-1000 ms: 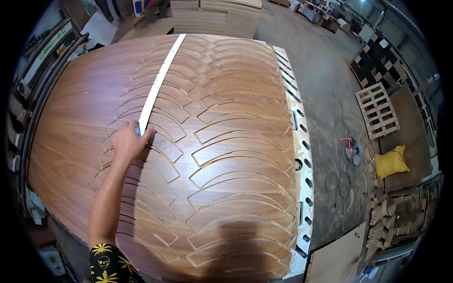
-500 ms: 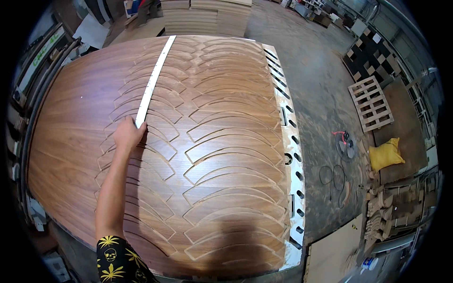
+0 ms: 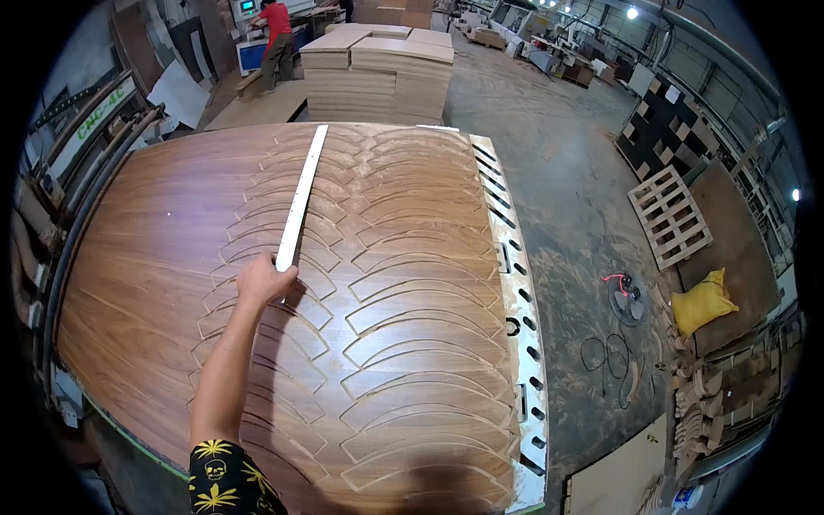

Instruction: The person uses a straightedge and a marker to measure and mark wood panels on a workbench.

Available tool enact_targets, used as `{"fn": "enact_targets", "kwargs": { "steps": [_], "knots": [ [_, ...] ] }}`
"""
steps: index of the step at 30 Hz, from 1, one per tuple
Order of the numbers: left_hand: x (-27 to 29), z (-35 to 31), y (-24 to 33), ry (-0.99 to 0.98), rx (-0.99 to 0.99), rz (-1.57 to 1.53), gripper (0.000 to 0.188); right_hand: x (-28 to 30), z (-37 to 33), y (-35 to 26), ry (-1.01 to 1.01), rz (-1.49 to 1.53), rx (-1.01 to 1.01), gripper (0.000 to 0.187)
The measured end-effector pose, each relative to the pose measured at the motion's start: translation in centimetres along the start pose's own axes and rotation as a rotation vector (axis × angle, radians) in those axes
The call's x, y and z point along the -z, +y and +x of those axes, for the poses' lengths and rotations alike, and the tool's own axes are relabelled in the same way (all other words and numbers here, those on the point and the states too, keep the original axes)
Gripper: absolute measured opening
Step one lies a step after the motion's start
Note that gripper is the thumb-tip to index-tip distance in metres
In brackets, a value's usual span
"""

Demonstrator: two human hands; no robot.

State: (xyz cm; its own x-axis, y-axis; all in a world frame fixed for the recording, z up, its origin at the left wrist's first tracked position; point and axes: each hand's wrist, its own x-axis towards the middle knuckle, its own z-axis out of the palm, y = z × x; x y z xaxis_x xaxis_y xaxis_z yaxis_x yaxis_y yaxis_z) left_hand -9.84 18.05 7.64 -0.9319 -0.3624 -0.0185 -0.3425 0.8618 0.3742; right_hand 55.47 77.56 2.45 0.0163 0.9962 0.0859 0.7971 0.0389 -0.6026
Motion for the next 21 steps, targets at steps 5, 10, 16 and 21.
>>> {"fn": "enact_targets", "kwargs": {
  "steps": [5,10,16,21],
  "knots": [
    [-1.2,-0.3,1.6,0.009,-0.033,-0.081,0.064,0.2,-0.1,0.3,-0.004,-0.003,0.008,0.038],
    [-2.2,-2.0,5.1,0.090,-0.102,-0.293,0.061,0.4,-0.5,1.0,-0.004,0.002,-0.009,0.037],
    [-3.6,-6.2,12.1,0.031,-0.252,-0.297,0.063,0.9,-0.8,1.6,0.010,-0.001,-0.023,0.036],
    [-7.5,-8.2,19.9,-0.060,-0.281,-0.257,0.058,1.1,-0.7,2.3,-0.003,-0.001,-0.036,0.035]
  ]
}}
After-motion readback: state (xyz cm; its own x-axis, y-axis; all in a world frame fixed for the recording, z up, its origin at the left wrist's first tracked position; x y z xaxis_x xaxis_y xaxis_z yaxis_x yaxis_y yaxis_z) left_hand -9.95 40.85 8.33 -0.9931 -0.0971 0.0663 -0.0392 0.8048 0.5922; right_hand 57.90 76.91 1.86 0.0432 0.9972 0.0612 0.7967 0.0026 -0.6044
